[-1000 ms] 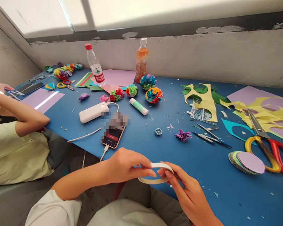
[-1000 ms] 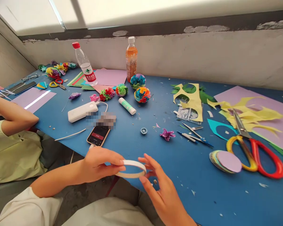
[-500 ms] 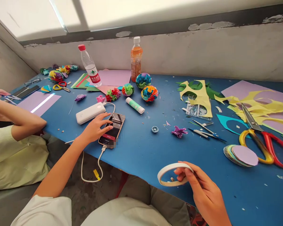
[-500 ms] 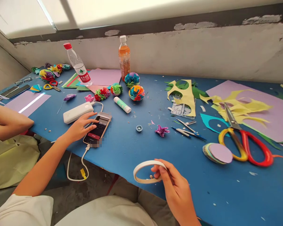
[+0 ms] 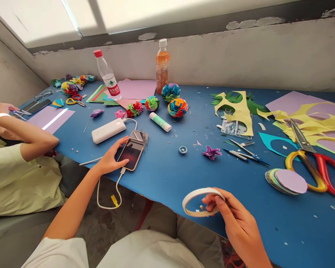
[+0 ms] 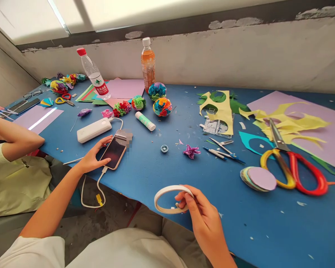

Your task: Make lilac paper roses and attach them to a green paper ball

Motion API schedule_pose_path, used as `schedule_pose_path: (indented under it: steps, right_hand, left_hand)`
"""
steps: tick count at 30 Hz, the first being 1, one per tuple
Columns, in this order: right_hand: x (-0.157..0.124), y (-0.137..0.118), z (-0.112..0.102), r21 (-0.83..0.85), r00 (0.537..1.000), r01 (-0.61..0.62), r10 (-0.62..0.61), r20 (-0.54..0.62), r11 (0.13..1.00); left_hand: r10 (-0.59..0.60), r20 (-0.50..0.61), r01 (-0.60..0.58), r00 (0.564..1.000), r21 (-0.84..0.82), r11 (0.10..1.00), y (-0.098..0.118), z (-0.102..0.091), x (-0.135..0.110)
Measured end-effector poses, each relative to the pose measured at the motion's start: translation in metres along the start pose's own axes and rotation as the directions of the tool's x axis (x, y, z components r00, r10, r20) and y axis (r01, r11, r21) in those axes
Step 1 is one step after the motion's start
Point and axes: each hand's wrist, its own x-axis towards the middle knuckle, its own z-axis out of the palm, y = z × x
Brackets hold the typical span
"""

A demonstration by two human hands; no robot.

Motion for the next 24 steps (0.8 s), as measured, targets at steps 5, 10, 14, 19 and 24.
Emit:
schedule_pose_path:
  steps: [5, 10, 14, 19, 24]
  right_hand:
    - [-0.004, -0.002, -0.002, 0.034, 0.998, 0.007, -0.009, 0.06, 0.999]
    - [0.0, -0.008, -0.019, 0.053, 0.99, 0.001, -0.009, 0.144, 0.999]
    - [0.018, -0.022, -0.037, 0.017, 0.967, 0.088, -0.09, 0.239, 0.996]
    - [0.055, -0.036, -0.042, 0.045, 0.951, 0.131, -0.138, 0.277, 0.99]
    - [0.086, -0.027, -0.034, 0.345, 0.967, -0.197, 0.124, 0.222, 0.918]
  left_hand:
    - [0.003, -0.027, -0.003, 1.0, -0.013, 1.0, -0.004, -0.002, -0.001]
    - [0.095, -0.314, -0.122, 0.945, -0.067, 0.99, 0.025, 0.011, 0.006]
    - [0.312, -0.112, -0.33, 0.943, -0.221, 0.918, 0.096, 0.043, 0.017]
    - [0.394, 0.124, -0.33, 0.911, -0.354, 0.875, 0.164, 0.088, 0.047]
    - [0.328, 0.098, -0.178, 0.94, -0.679, 0.712, 0.156, 0.121, 0.075]
